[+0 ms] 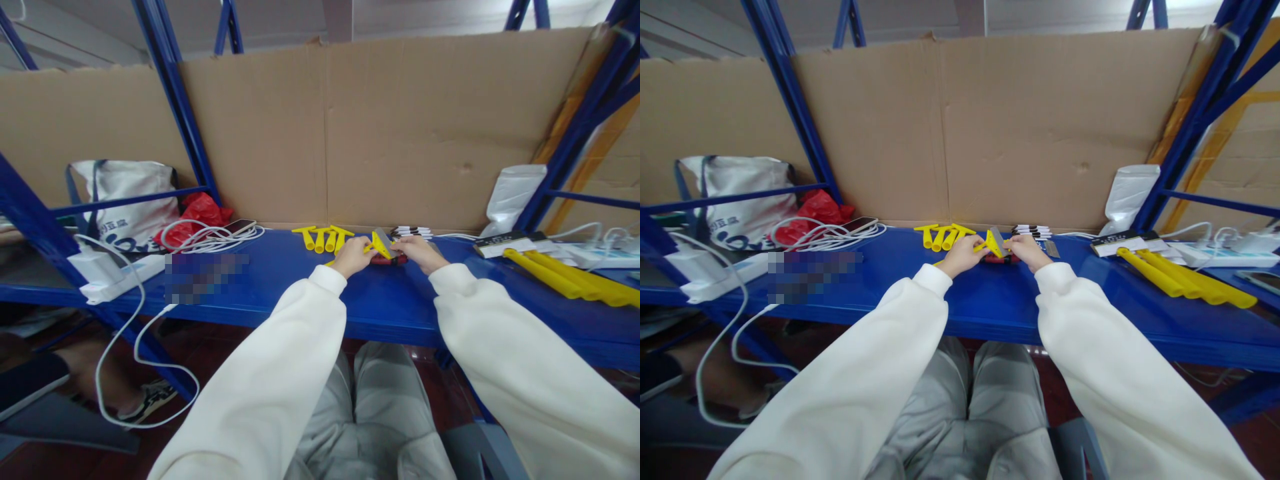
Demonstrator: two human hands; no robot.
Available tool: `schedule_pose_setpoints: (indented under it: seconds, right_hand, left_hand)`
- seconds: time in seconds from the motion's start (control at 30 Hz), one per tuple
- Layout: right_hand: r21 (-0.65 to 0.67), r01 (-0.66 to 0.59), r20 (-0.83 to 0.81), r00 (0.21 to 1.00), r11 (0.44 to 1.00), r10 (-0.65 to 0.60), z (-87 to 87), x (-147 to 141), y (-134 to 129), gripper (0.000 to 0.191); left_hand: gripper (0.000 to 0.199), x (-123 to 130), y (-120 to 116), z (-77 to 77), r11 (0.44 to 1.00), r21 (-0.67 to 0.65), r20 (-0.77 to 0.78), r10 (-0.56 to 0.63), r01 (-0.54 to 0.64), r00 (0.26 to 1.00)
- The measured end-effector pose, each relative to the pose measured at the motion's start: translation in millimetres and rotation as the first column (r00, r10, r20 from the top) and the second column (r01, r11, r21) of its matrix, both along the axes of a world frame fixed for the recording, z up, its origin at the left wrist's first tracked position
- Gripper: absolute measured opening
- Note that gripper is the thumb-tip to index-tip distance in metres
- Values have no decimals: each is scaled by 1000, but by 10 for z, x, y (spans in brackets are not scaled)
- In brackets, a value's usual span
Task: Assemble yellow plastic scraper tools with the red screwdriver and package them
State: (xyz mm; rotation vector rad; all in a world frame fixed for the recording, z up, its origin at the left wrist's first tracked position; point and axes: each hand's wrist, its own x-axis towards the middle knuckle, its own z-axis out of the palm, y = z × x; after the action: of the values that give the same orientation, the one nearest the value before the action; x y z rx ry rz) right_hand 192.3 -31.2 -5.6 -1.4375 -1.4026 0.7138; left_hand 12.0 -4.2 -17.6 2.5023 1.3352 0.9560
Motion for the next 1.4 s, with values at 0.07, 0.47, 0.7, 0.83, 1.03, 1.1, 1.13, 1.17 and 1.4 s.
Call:
schedule_pose_setpoints:
  seconds: [0.07,0.47,0.7,0.83,1.03,1.1,1.13,1.17,1.4]
  right_hand:
    - [16,-5,19,1000,1000,4,-13,20,16,18]
    - [7,-81,36,996,997,81,-70,69,60,21]
    - [-26,-96,-21,995,995,96,-54,69,45,20]
    - [-28,-113,5,994,993,114,-56,80,46,28]
    - [-30,-136,28,990,990,137,-70,103,63,31]
    - [-32,-146,37,988,989,147,-65,100,59,32]
    - [-35,-146,38,988,989,147,-62,96,55,32]
    - [-38,-145,38,988,989,147,-57,91,48,32]
    - [-6,-190,17,982,982,190,-50,69,26,31]
  left_hand:
    - [24,-4,-4,4,1000,6,-2,9,-9,1000]
    - [22,2,4,-4,1000,19,17,-4,3,1000]
    - [22,-7,-14,15,999,32,26,-38,37,999]
    - [20,-9,-41,30,998,35,12,-54,53,998]
    - [20,-10,-67,47,999,26,11,-44,44,999]
    - [19,-10,-71,50,999,22,5,-39,39,999]
    - [19,-10,-71,50,999,21,3,-39,39,999]
    - [18,-9,-71,50,999,21,2,-41,41,999]
    - [21,1,-86,51,1000,16,-26,-24,25,999]
